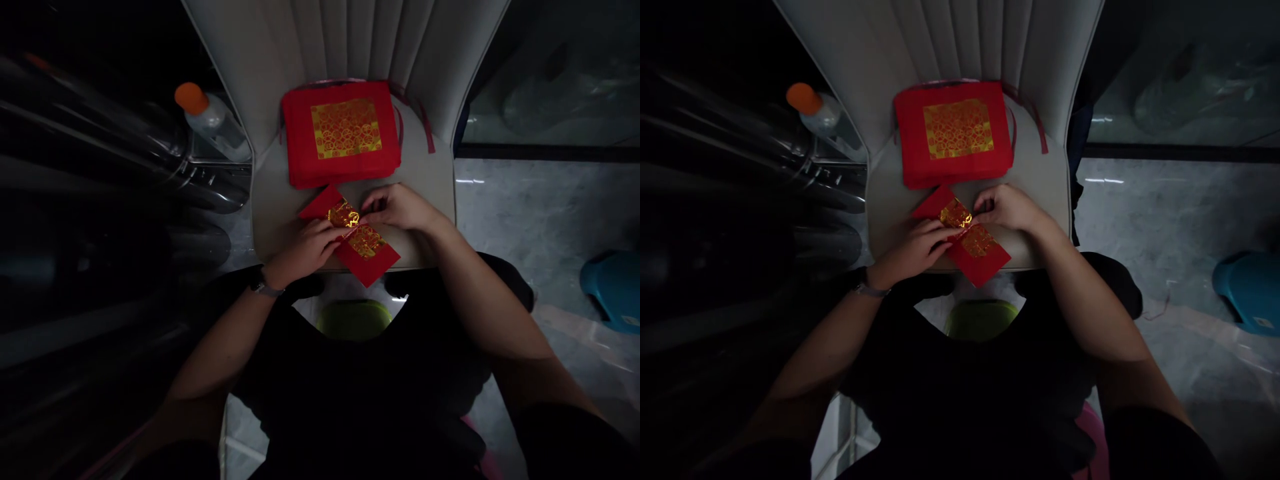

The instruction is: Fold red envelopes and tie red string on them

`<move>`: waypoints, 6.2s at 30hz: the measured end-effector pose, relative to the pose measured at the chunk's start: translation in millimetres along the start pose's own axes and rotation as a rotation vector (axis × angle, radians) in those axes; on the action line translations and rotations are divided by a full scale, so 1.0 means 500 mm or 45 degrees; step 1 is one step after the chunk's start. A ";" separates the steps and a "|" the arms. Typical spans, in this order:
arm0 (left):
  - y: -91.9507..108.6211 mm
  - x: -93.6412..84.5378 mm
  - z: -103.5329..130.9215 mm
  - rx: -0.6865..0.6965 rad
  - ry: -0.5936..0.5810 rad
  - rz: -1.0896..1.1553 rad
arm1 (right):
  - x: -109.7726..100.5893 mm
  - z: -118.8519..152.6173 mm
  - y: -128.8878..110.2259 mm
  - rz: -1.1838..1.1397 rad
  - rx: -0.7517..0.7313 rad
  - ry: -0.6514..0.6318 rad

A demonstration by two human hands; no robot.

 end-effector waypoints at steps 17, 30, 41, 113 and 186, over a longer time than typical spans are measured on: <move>0.004 0.003 0.011 0.041 -0.029 -0.018 | 0.004 0.038 -0.040 0.006 -0.023 -0.159; 0.005 0.002 0.011 -0.004 -0.049 -0.036 | 0.023 0.029 -0.038 0.114 -0.036 -0.217; 0.007 -0.004 0.009 -0.007 -0.032 -0.044 | 0.025 0.022 -0.044 0.267 0.043 -0.187; -0.012 -0.011 0.023 0.127 0.131 -0.161 | 0.016 0.030 -0.029 0.051 0.461 -0.052; -0.058 -0.032 -0.006 -0.064 0.207 0.151 | 0.052 0.107 -0.047 -0.630 0.347 0.320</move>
Point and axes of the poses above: each hand's wrist, its own z-axis away from the middle knuckle, its own x-axis out of the palm, y = z × x, the point moved 9 cm from there along -z, towards the middle knuckle, and after that the axes turned 14 degrees about -z, right-handed, at the moved point
